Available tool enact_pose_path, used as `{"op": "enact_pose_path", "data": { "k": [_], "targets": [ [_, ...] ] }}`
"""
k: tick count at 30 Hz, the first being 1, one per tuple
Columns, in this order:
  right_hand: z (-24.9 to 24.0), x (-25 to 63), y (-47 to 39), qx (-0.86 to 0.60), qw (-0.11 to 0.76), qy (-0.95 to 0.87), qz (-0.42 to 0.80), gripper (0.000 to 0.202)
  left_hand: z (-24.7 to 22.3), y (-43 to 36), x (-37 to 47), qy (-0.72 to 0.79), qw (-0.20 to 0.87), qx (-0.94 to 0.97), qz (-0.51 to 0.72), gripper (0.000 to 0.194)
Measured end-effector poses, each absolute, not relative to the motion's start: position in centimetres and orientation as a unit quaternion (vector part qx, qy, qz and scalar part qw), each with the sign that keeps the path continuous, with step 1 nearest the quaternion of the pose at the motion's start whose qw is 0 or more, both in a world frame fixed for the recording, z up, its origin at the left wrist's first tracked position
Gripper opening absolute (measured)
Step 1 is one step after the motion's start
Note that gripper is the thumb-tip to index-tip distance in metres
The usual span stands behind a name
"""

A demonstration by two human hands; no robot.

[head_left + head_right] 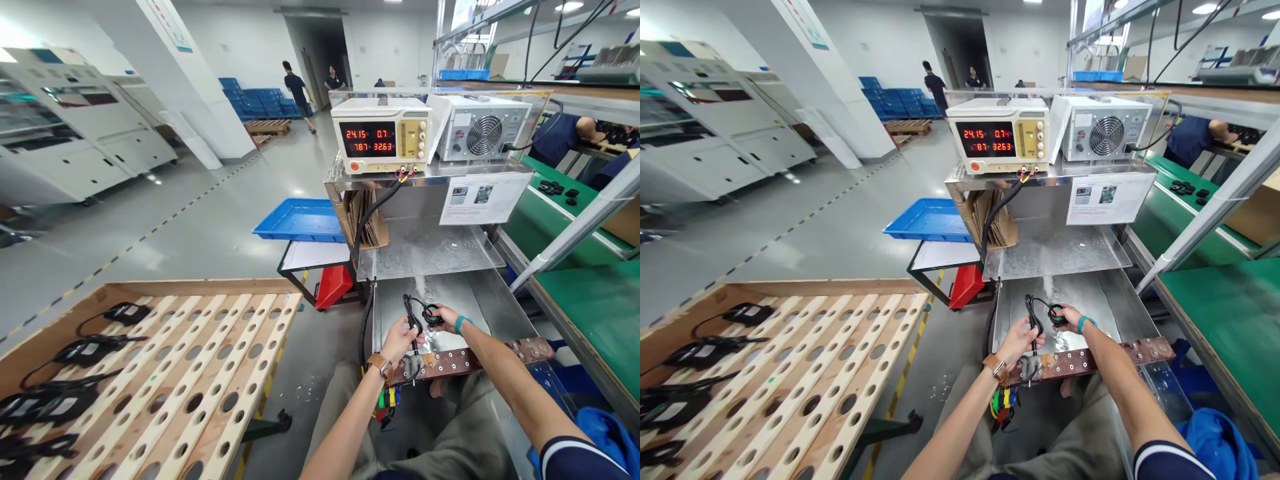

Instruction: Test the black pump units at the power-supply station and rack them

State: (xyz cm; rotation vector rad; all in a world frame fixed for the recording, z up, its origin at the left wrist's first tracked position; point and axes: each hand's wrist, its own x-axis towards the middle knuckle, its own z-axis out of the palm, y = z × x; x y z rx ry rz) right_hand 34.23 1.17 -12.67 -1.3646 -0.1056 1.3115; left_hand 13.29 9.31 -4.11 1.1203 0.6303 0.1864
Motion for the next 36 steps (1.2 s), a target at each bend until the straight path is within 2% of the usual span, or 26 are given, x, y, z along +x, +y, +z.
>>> {"op": "enact_pose_path", "data": {
  "k": [20, 31, 36],
  "targets": [
    [-14.0, 35.0, 1.0, -0.563, 0.59, -0.066, 0.575, 0.035, -4.7, 9.3, 13.5, 0.279, 0.812, 0.501, 0.107, 0.049],
    [-13.4, 34.8, 0.9, -0.561, 0.602, -0.047, 0.566, 0.037, -4.6, 9.3, 13.4, 0.279, 0.81, 0.504, 0.107, 0.058],
    [-13.7, 34.1, 1.0, -0.572, 0.595, -0.057, 0.562, 0.029, -5.2, 9.2, 13.2, 0.291, 0.804, 0.509, 0.1, 0.065]
  ]
}}
